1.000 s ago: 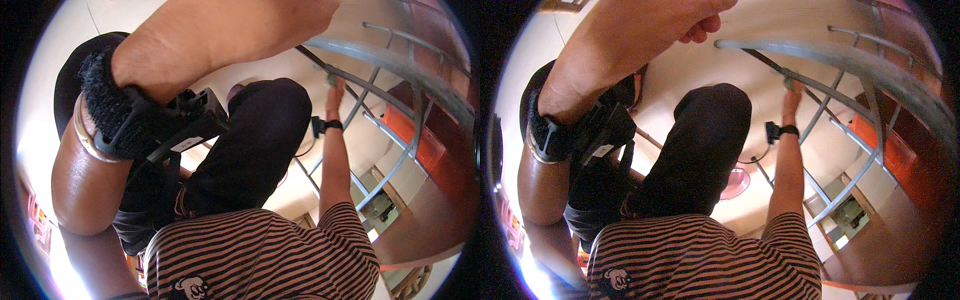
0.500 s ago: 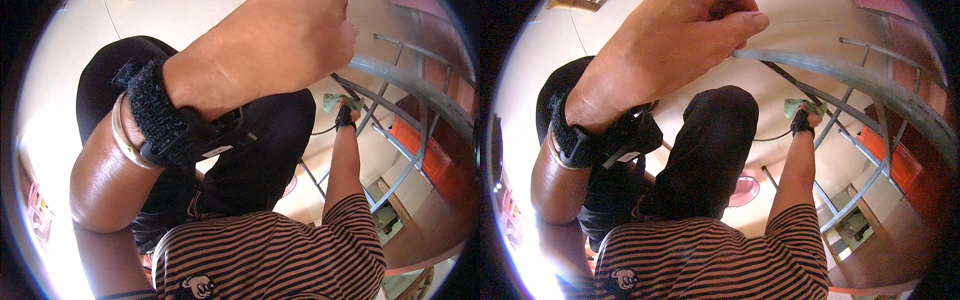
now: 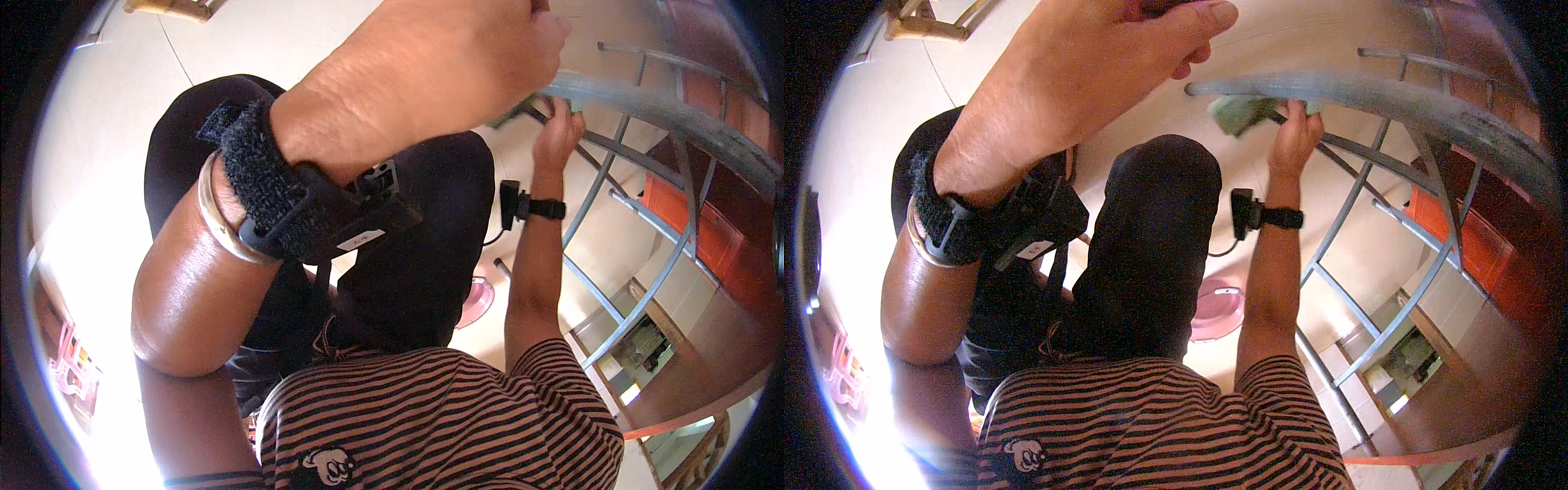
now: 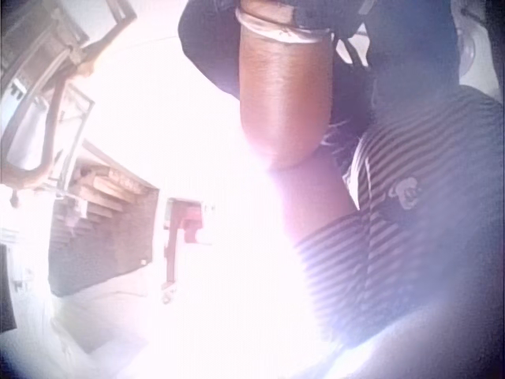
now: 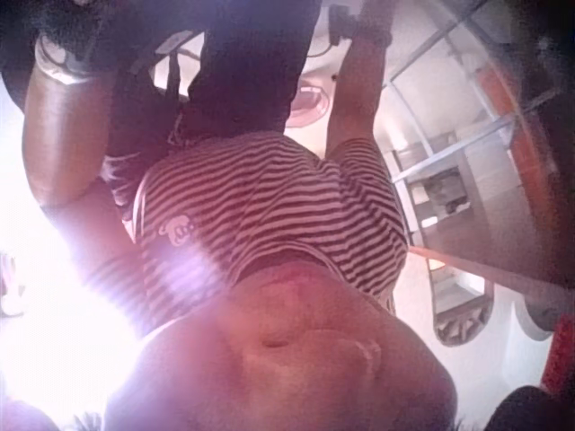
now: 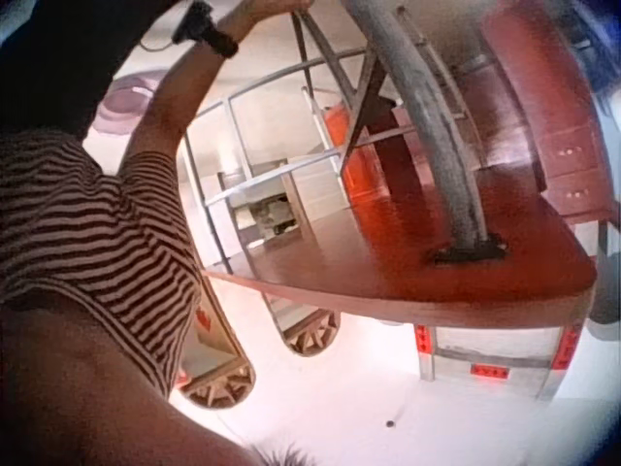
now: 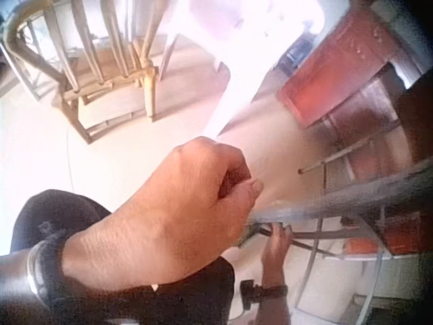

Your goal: The person cleans a table by first soaking and wringing a cloth in a basin, then using it to wipe the legs and the underside of the tabletop, and finally wiping the top surface.

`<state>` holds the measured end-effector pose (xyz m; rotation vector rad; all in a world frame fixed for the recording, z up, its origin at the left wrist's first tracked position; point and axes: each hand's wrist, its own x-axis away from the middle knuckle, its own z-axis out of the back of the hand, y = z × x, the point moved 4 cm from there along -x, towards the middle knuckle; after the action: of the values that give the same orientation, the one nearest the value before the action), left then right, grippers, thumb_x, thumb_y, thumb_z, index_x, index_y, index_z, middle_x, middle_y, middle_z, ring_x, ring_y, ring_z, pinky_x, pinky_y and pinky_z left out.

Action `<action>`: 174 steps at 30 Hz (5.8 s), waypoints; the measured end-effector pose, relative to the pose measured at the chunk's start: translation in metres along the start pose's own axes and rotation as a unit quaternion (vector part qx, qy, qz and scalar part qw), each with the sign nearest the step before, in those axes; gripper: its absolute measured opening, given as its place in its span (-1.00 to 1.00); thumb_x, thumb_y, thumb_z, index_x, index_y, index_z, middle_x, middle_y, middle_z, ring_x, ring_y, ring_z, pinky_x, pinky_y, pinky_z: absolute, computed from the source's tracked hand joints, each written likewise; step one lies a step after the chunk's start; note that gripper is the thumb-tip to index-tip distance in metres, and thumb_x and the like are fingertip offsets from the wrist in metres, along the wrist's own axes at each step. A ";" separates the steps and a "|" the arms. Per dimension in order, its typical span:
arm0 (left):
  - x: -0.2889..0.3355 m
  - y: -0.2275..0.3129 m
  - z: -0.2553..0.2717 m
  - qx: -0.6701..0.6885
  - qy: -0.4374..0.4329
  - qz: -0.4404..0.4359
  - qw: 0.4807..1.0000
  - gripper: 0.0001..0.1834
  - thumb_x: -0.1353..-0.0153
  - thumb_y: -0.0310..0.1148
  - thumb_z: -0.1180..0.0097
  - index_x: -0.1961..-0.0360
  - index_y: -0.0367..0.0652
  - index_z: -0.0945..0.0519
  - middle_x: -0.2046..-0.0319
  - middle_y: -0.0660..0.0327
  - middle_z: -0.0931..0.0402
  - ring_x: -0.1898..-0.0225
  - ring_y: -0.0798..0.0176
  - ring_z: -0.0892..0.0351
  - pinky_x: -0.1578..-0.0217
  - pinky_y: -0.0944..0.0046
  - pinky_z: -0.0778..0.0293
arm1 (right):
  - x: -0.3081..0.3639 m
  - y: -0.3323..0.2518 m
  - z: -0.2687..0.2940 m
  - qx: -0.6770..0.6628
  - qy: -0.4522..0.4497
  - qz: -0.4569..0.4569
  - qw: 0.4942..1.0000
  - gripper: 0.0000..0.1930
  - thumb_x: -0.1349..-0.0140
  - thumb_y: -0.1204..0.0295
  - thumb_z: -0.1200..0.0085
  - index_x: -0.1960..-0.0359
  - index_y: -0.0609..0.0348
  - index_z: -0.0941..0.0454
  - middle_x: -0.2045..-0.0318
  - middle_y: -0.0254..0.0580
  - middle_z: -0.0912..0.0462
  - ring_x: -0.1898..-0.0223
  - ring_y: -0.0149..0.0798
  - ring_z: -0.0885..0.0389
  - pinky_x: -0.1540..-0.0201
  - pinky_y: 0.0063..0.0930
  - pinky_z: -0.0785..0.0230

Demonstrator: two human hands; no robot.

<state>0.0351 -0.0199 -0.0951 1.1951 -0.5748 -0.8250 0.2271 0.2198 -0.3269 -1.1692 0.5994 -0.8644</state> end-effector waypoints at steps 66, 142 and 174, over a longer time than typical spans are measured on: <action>-0.033 -0.058 -0.004 -0.047 0.029 -0.095 0.994 -0.67 -0.32 -0.23 -0.18 0.30 -0.37 -0.70 0.49 -0.10 -0.65 0.50 -0.01 -0.66 0.35 0.15 -0.59 | 0.003 -0.200 0.101 0.561 0.135 0.406 0.708 -0.78 -0.35 0.42 0.09 0.10 0.21 -0.56 0.12 0.01 -0.60 -0.02 0.10 -0.51 -0.20 0.08 -0.21; 0.004 -0.030 -0.065 0.334 -0.263 0.052 0.904 -0.82 -0.28 -0.30 -0.18 0.24 -0.17 -0.70 0.48 0.30 -0.63 0.48 0.46 -0.56 0.60 0.42 -0.47 | 0.121 -0.296 0.013 0.296 0.090 0.292 0.905 -0.75 -0.14 0.58 -0.15 0.12 0.25 -0.66 0.22 -0.15 -0.67 0.22 -0.22 -0.61 0.07 -0.42 -0.43; -0.089 0.103 -0.150 -0.029 0.212 -0.315 0.925 -0.34 -0.20 -0.26 -0.27 -0.23 -0.28 -0.28 0.10 -0.10 -0.63 0.25 -0.07 -0.69 0.27 0.00 -0.57 | 0.256 -0.356 0.202 0.613 0.336 0.309 0.645 -0.70 -0.50 0.40 0.13 -0.01 0.26 -0.65 0.07 -0.03 -0.58 0.05 -0.19 -0.61 0.19 -0.38 -0.66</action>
<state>0.1235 0.1525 -0.0359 1.4726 0.2104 -1.0635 0.4333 0.0635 0.0802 0.6588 0.7167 -0.8010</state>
